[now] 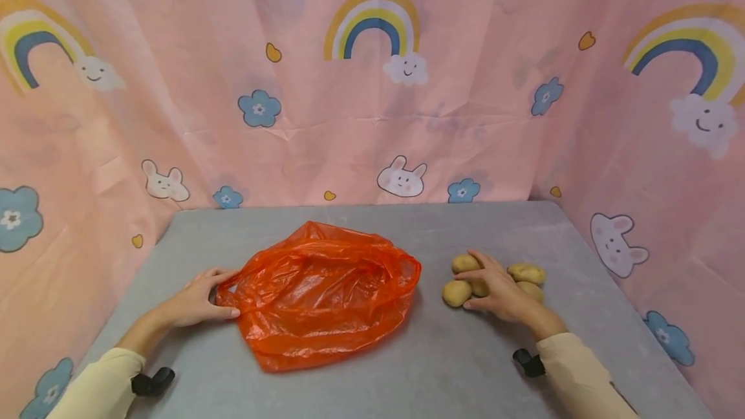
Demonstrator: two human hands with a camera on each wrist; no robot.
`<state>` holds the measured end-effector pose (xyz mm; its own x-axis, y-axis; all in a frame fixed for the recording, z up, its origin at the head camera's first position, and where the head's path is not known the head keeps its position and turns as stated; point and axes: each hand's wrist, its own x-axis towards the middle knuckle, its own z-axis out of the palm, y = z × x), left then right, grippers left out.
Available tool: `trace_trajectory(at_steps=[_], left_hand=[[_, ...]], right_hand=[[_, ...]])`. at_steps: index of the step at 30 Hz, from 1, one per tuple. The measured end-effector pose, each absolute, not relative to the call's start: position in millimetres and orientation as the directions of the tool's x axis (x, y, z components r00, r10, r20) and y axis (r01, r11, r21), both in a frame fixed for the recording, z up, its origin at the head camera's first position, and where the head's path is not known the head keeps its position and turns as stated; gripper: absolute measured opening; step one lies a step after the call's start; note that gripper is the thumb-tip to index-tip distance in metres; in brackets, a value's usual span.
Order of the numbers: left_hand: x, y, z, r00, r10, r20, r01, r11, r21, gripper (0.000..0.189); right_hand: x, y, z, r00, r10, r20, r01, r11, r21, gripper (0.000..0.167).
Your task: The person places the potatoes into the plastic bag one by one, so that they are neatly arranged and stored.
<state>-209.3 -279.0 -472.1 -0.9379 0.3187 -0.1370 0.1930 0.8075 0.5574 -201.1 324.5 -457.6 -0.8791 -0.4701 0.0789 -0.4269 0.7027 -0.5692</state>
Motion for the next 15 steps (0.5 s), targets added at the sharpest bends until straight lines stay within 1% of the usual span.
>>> trace_trajectory(at_steps=[4,7,15], left_hand=[[-206.0,-276.7,-473.0,-0.949,0.294,-0.114,0.189,0.820,0.540,0.092],[-204.7,-276.5,-472.3,-0.948,0.299,-0.111,0.195,0.818,0.542,0.092],[-203.9,-279.9,-472.8,-0.941,0.310,-0.138,0.183,0.806,0.563,0.090]], right_hand=[[-202.1,320.6,-458.4,-0.888,-0.455,0.069,-0.415,0.725,-0.550,0.051],[-202.2,318.5,-457.3,-0.892,-0.448,0.055,-0.405,0.740,-0.538,0.053],[-201.9,316.0,-458.3,-0.900,-0.431,0.063,-0.392,0.739,-0.549,0.048]])
